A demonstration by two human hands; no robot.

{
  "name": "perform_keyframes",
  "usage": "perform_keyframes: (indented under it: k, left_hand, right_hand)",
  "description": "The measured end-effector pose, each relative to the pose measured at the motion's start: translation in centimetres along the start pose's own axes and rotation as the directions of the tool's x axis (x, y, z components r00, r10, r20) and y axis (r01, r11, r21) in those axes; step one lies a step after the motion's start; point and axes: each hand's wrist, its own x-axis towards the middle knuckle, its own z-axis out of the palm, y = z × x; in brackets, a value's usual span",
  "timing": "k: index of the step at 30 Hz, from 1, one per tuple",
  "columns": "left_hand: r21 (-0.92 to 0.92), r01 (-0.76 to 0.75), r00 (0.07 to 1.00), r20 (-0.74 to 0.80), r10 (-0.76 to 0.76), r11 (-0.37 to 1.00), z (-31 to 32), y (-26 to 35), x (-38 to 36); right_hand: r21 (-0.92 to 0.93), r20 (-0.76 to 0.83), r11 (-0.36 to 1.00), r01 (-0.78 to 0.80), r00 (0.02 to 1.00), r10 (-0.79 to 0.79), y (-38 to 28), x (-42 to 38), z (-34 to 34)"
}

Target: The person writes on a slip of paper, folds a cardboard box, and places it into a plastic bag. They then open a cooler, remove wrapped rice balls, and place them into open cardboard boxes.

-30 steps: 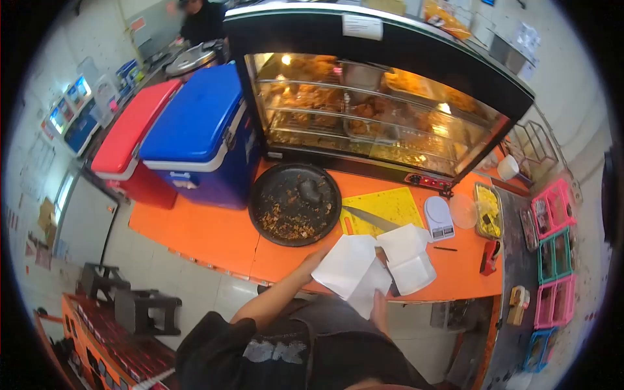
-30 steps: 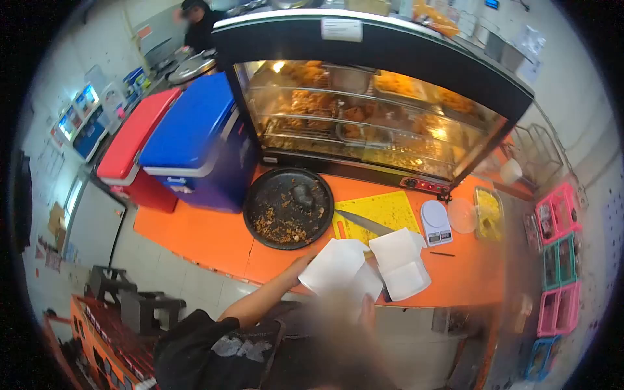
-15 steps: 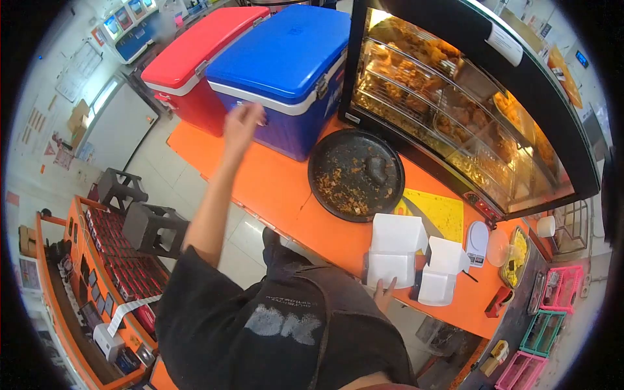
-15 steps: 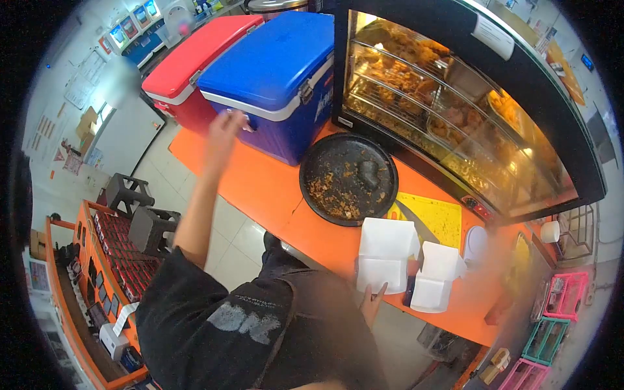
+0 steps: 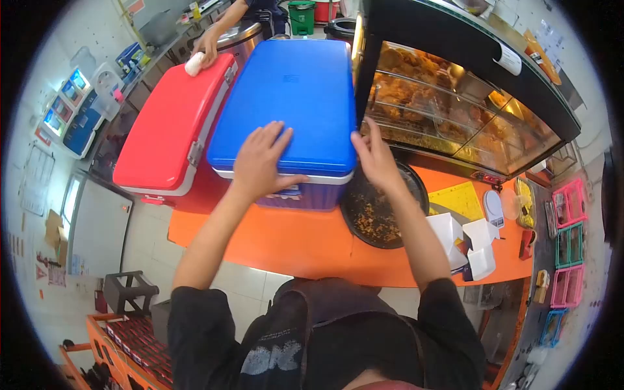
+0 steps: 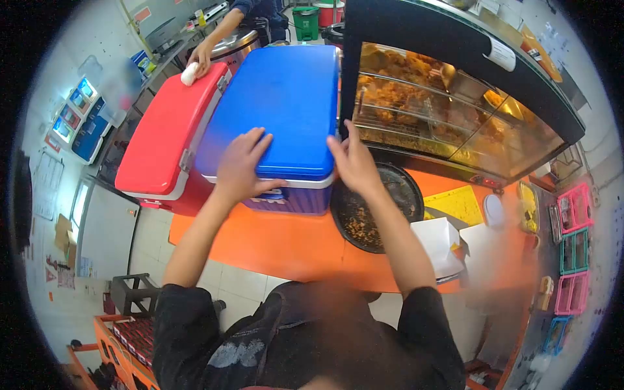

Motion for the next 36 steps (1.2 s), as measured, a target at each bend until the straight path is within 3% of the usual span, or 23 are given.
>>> perform_keyframes:
  k: [1, 5, 9, 11, 13, 15, 17, 18, 19, 21, 23, 24, 25, 26, 28, 29, 30, 34, 36]
  left_hand:
    - [0.0, 0.0, 1.0, 0.002, 0.0, 1.0, 0.1, -0.3, -0.2]
    - [-0.059, 0.007, 0.996, -0.087, -0.012, 0.998, 0.4, -0.9, -0.7]
    - [-0.095, -0.02, 0.995, -0.098, 0.01, 0.995, 0.0, -1.8, -0.4]
    - [-0.161, -0.019, 0.997, -0.074, 0.007, 0.987, -1.4, -2.5, 0.2]
    - [-0.214, -0.006, 0.989, -0.148, -0.026, 0.977, -2.3, -3.3, 0.6]
    - [-0.234, -0.017, 0.976, -0.214, -0.035, 0.972, -3.6, -4.6, 1.1]
    - [-0.327, -0.029, 0.962, -0.266, -0.062, 0.945, -5.4, -6.0, 1.7]
    - [-0.435, 0.007, 0.949, -0.28, -0.143, 0.9, -6.0, -6.5, 1.7]
    - [-0.535, 0.049, 0.931, -0.282, -0.233, 0.843, -6.4, -6.9, 1.1]
    - [-0.671, 0.282, 0.806, -0.221, -0.548, 0.686, -5.4, -9.1, -2.1]
    - [-0.731, 0.21, 0.754, -0.302, -0.584, 0.649, -5.4, -10.8, -3.6]
    - [-0.704, 0.145, 0.686, -0.435, -0.583, 0.696, -5.0, -11.1, -3.9]
    - [-0.662, 0.088, 0.603, -0.56, -0.569, 0.744, -4.5, -11.0, -3.9]
    - [-0.65, 0.117, 0.615, -0.546, -0.569, 0.751, -4.4, -11.1, -4.4]
    - [-0.595, 0.099, 0.422, -0.701, -0.575, 0.798, -4.0, -10.8, -4.8]
    - [-0.617, 0.189, 0.292, -0.707, -0.644, 0.764, -3.7, -9.7, -4.2]
    - [-0.64, 0.268, 0.152, -0.71, -0.687, 0.72, -3.5, -8.9, -3.6]
    - [-0.53, 0.334, 0.146, -0.788, -0.598, 0.779, -3.3, -9.3, -4.9]
    - [-0.505, 0.352, 0.164, -0.795, -0.584, 0.788, -3.5, -9.7, -6.0]
  right_hand:
    - [-0.161, -0.055, 0.986, -0.034, 0.998, 0.025, -0.3, 2.3, 0.9]
    - [-0.266, -0.059, 0.957, -0.112, 0.993, 0.1, -1.6, 4.6, 1.4]
    - [-0.137, -0.134, 0.971, -0.194, 0.975, 0.176, -2.6, 4.9, 1.3]
    - [0.013, -0.252, 0.998, -0.063, 0.966, 0.065, -2.8, 5.5, 0.9]
    - [0.004, -0.356, 0.981, 0.196, 0.917, -0.182, -5.2, 6.3, 0.3]
    - [0.258, -0.222, 0.964, 0.056, 0.975, 0.003, -11.4, 5.6, -0.8]
    - [0.372, -0.113, 0.903, 0.215, 0.976, -0.186, -15.1, 6.9, -1.0]
    - [0.148, -0.161, 0.869, 0.472, 0.879, -0.45, -16.2, 8.3, -0.2]
    - [-0.088, -0.126, 0.73, 0.677, 0.72, -0.683, -16.6, 9.3, 0.3]
    - [-0.198, -0.056, 0.651, 0.733, 0.655, -0.754, -17.7, 9.4, 0.6]
    - [-0.215, 0.019, 0.602, 0.769, 0.62, -0.785, -18.2, 9.3, 1.1]
    - [-0.214, 0.051, 0.583, 0.784, 0.605, -0.794, -18.1, 9.5, 1.5]
    - [-0.199, 0.085, 0.58, 0.79, 0.604, -0.793, -17.6, 9.9, 2.1]
    - [-0.189, 0.113, 0.614, 0.767, 0.638, -0.762, -16.5, 10.8, 2.7]
    - [-0.167, 0.171, 0.817, 0.552, 0.832, -0.527, -12.6, 13.4, 4.1]
    - [-0.174, 0.209, 0.908, 0.382, 0.915, -0.345, -10.0, 14.8, 4.8]
    - [-0.251, 0.157, 0.903, 0.35, 0.935, -0.318, -8.1, 15.1, 5.2]
    - [-0.391, 0.052, 0.893, 0.224, 0.974, -0.222, -1.6, 17.8, 7.8]
    - [-0.426, 0.197, 0.892, 0.149, 0.978, -0.069, -1.9, 20.3, 8.9]
